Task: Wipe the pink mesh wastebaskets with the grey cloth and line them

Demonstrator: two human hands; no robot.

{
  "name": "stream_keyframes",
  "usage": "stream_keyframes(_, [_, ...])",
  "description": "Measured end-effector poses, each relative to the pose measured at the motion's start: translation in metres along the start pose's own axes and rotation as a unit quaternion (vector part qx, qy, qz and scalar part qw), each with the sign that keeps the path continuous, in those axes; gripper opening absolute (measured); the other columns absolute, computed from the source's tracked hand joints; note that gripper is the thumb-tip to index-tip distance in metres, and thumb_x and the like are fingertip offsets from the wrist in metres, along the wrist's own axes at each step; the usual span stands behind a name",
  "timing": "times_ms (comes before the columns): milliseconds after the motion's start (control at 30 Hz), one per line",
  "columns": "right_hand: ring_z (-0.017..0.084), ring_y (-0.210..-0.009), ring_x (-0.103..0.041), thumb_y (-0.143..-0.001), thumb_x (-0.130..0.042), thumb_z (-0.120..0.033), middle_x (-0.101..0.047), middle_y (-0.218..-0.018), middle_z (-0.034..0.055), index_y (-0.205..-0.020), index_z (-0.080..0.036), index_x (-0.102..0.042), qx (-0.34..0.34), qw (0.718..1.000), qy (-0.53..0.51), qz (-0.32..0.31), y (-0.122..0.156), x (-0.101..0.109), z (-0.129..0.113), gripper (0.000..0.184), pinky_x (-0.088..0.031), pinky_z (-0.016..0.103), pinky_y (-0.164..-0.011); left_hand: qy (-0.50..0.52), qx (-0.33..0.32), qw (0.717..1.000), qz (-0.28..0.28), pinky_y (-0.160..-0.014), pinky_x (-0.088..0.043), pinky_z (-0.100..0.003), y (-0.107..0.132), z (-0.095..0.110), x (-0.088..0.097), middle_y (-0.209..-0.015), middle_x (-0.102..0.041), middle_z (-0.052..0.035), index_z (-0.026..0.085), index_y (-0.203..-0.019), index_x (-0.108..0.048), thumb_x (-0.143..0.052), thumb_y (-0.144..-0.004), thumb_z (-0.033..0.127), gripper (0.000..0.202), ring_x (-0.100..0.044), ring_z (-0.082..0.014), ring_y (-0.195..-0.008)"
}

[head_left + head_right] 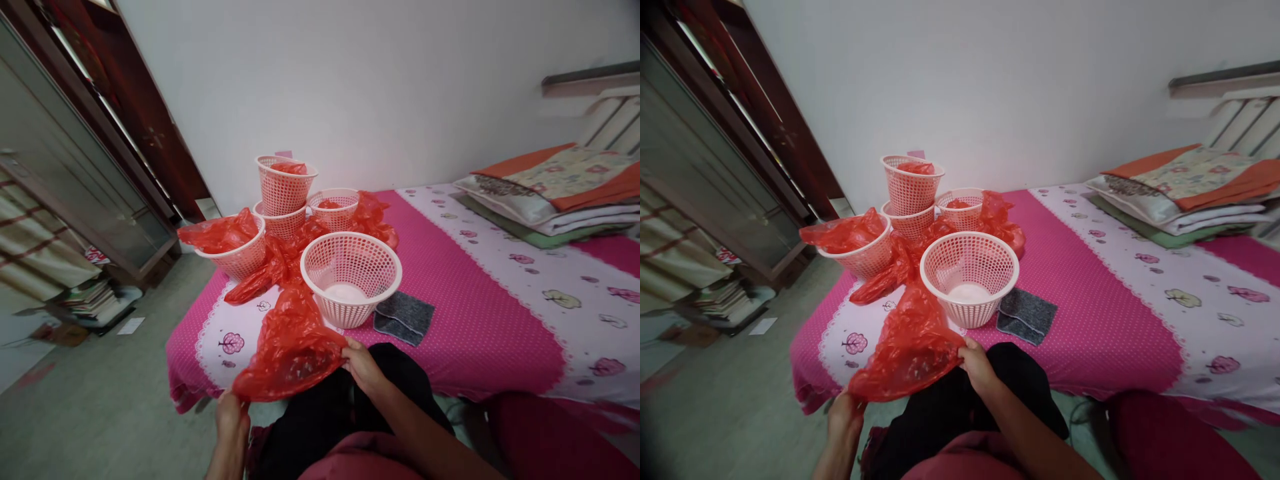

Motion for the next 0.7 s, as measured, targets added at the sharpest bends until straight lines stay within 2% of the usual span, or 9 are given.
stream_keyframes(100, [0.028, -0.092, -0.077, -0.060, -0.063, -0.023, -0.081, -0.093, 0.0063, -0.095, -0.021, -0.071, 0.091, 0.987, 0.132, 0.029, -0.001, 0.007, -0.015, 0.035, -0.060, 0.040, -0.086, -0.054, -0.060, 0.997, 0.000, -0.110, -0.053, -0.060, 0.005, 0.011, 0.011, -0.118, -0.071, -0.0135, 0.019, -0.122, -0.062, -0.060, -0.066, 0.024, 0.057, -0.067, -0.0378, -0.126])
stream_keyframes(200, [0.032, -0.121, -0.072, -0.069, -0.067, -0.022, -0.077, -0.127, 0.0124, -0.127, -0.021, -0.069, 0.209, 0.929, 0.304, 0.039, 0.012, -0.005, -0.040, 0.058, -0.054, 0.050, -0.108, -0.123, -0.212, 0.959, -0.142, -0.127, -0.037, -0.055, 0.023, 0.035, -0.022, -0.156, -0.057, -0.0174, 0.019, -0.154, -0.049, -0.066, -0.070, 0.025, 0.086, -0.050, -0.0354, -0.150])
stream_keyframes(267, [0.033, -0.139, -0.061, -0.072, -0.071, -0.020, -0.067, -0.148, 0.0151, -0.147, -0.021, -0.060, 0.279, 0.870, 0.407, -0.006, 0.026, -0.031, -0.051, 0.075, -0.045, 0.053, -0.121, -0.165, -0.252, 0.926, -0.226, -0.127, -0.037, -0.055, 0.038, 0.034, -0.049, -0.159, -0.054, -0.0193, 0.017, -0.161, -0.041, -0.071, -0.068, 0.027, 0.098, -0.049, -0.0367, -0.152])
stream_keyframes(333, [0.033, -0.149, -0.052, -0.072, -0.076, -0.018, -0.059, -0.158, 0.0161, -0.156, -0.021, -0.053, 0.317, 0.818, 0.474, -0.068, 0.039, -0.060, -0.051, 0.088, -0.037, 0.053, -0.128, -0.204, -0.239, 0.915, -0.255, -0.124, -0.043, -0.054, 0.044, 0.024, -0.065, -0.157, -0.058, -0.0193, 0.016, -0.163, -0.038, -0.071, -0.067, 0.024, 0.102, -0.053, -0.0365, -0.148])
stream_keyframes(367, [0.034, -0.149, -0.051, -0.071, -0.079, -0.017, -0.058, -0.159, 0.0169, -0.158, -0.020, -0.051, 0.314, 0.805, 0.495, -0.090, 0.042, -0.071, -0.048, 0.092, -0.036, 0.053, -0.128, -0.216, -0.229, 0.913, -0.261, -0.122, -0.045, -0.052, 0.046, 0.018, -0.070, -0.156, -0.059, -0.0187, 0.016, -0.163, -0.038, -0.068, -0.069, 0.021, 0.099, -0.056, -0.0352, -0.146])
stream_keyframes(433, [0.035, -0.143, -0.058, -0.072, -0.081, -0.016, -0.063, -0.153, 0.0188, -0.158, -0.017, -0.052, 0.268, 0.806, 0.515, -0.114, 0.043, -0.084, -0.036, 0.091, -0.042, 0.052, -0.124, -0.222, -0.217, 0.914, -0.260, -0.117, -0.050, -0.049, 0.048, 0.012, -0.074, -0.149, -0.066, -0.0169, 0.017, -0.156, -0.047, -0.060, -0.070, 0.017, 0.087, -0.064, -0.0323, -0.137])
stream_keyframes(533, [0.033, -0.131, -0.068, -0.077, -0.078, -0.018, -0.071, -0.143, 0.0182, -0.150, -0.016, -0.059, 0.181, 0.841, 0.494, -0.122, 0.041, -0.090, -0.021, 0.076, -0.050, 0.048, -0.116, -0.219, -0.233, 0.913, -0.253, -0.109, -0.055, -0.049, 0.054, 0.017, -0.073, -0.123, -0.078, -0.0145, 0.018, -0.124, -0.068, -0.056, -0.073, 0.021, 0.052, -0.074, -0.0322, -0.117])
stream_keyframes(633, [0.035, -0.132, -0.067, -0.069, -0.085, -0.021, -0.071, -0.143, 0.0163, -0.149, -0.018, -0.060, 0.154, 0.871, 0.455, -0.100, 0.042, -0.088, -0.022, 0.084, -0.050, 0.046, -0.114, -0.185, -0.269, 0.916, -0.234, -0.104, -0.057, -0.050, 0.067, 0.043, -0.067, -0.110, -0.079, -0.0133, 0.020, -0.106, -0.071, -0.056, -0.078, 0.029, 0.033, -0.075, -0.0327, -0.109])
stream_keyframes(700, [0.035, -0.120, -0.072, -0.067, -0.084, -0.020, -0.078, -0.127, 0.0132, -0.134, -0.020, -0.070, 0.153, 0.882, 0.435, -0.095, 0.043, -0.087, -0.027, 0.069, -0.052, 0.045, -0.108, -0.154, -0.280, 0.918, -0.234, -0.099, -0.058, -0.046, 0.075, 0.065, -0.063, -0.108, -0.079, -0.0115, 0.022, -0.105, -0.070, -0.055, -0.082, 0.031, 0.029, -0.075, -0.0306, -0.104])
Point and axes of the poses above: each hand's wrist, its own y-axis away from the middle knuckle, its own x-axis out of the back of the hand, z = x × y, the point moved 9 cm from there along -y, towards the middle knuckle
